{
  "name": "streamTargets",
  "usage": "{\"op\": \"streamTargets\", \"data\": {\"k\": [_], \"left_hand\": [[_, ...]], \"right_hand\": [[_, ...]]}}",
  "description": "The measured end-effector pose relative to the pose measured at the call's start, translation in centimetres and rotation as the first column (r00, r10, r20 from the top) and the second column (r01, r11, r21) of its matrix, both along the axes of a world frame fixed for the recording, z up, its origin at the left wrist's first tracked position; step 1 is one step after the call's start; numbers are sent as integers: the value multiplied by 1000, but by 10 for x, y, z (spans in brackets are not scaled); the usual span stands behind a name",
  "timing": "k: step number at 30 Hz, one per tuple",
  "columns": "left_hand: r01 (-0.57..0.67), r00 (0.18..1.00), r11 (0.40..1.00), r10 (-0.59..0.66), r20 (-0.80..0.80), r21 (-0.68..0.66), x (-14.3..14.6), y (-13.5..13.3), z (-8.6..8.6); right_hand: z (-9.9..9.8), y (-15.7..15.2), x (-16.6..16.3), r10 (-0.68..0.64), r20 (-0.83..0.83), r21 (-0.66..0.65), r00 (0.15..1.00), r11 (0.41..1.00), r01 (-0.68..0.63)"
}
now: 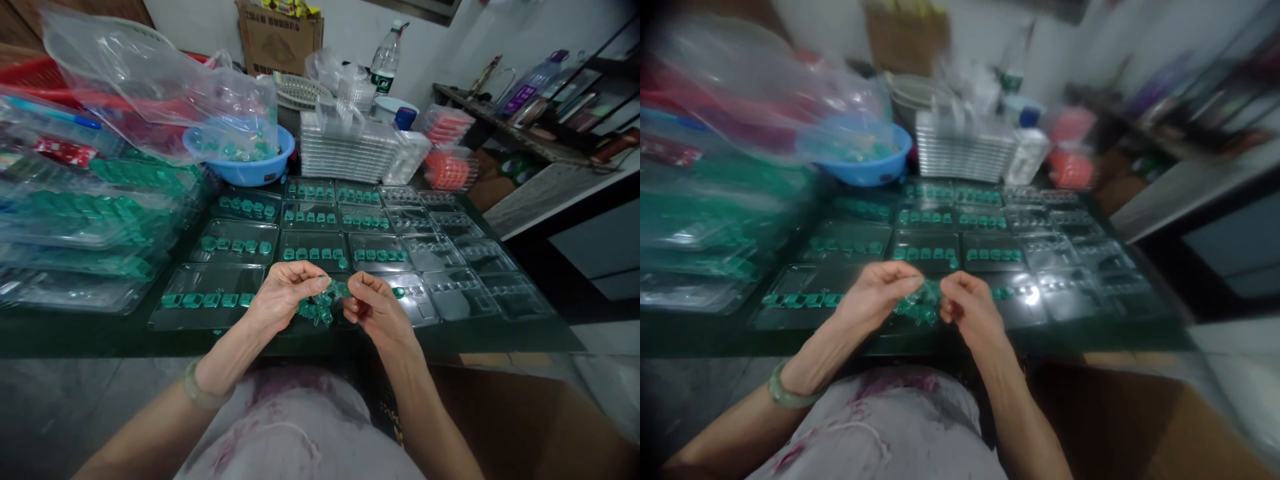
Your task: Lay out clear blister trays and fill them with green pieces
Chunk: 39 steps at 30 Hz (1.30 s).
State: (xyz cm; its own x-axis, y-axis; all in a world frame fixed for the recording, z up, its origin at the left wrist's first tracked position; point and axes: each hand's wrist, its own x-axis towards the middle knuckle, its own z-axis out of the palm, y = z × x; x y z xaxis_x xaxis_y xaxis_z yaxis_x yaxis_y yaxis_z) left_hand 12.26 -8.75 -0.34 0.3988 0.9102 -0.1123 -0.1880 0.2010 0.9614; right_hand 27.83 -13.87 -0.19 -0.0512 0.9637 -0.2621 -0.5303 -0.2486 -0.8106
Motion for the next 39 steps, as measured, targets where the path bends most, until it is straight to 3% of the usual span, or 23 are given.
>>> {"op": "streamTargets", "data": {"k": [5, 10, 12, 17, 21, 23, 25, 28, 31, 36, 39], "left_hand": [[142, 988, 983, -134, 70, -117, -6, 4, 7], [169, 985, 983, -171, -31, -76, -12, 5, 10], [170, 985, 983, -170, 1, -76, -17, 7, 12], [-35, 982, 993, 55, 178, -113, -38, 19, 19], [-60, 998, 988, 60, -2, -143, -35, 20, 16], [-59, 994, 996, 53, -99, -64, -25, 17, 10], [-24, 971, 992, 53, -233, 126, -16, 14, 2], [135, 894, 896, 73, -442, 423, -7, 11, -5], [166, 857, 829, 147, -494, 534, -2, 6, -1], [228, 925, 934, -119, -362, 275, 4, -3, 13], [209, 919, 939, -92, -384, 274, 3, -4, 13]], "right_hand": [[-1, 4, -1, 4, 42, 61, 999, 998, -7], [-1, 1, -3, 11, 177, 104, 984, 994, -30], [-1, 0, 3, -12, 176, 107, 984, 994, -7], [-4, -2, 38, -299, 39, 61, 954, 953, 296], [-10, -2, 43, -250, 49, 55, 967, 967, 248], [-12, -1, 36, -210, 29, 68, 977, 976, 207], [-14, 0, 30, -189, 18, 76, 982, 979, 188], [-15, 0, 24, -147, 25, 91, 989, 985, 144], [-14, 0, 18, -105, 47, 111, 993, 989, 99], [-14, 0, 4, -105, 94, 132, 990, 987, 92], [-15, 0, 0, -126, 150, 159, 981, 982, 101]]}}
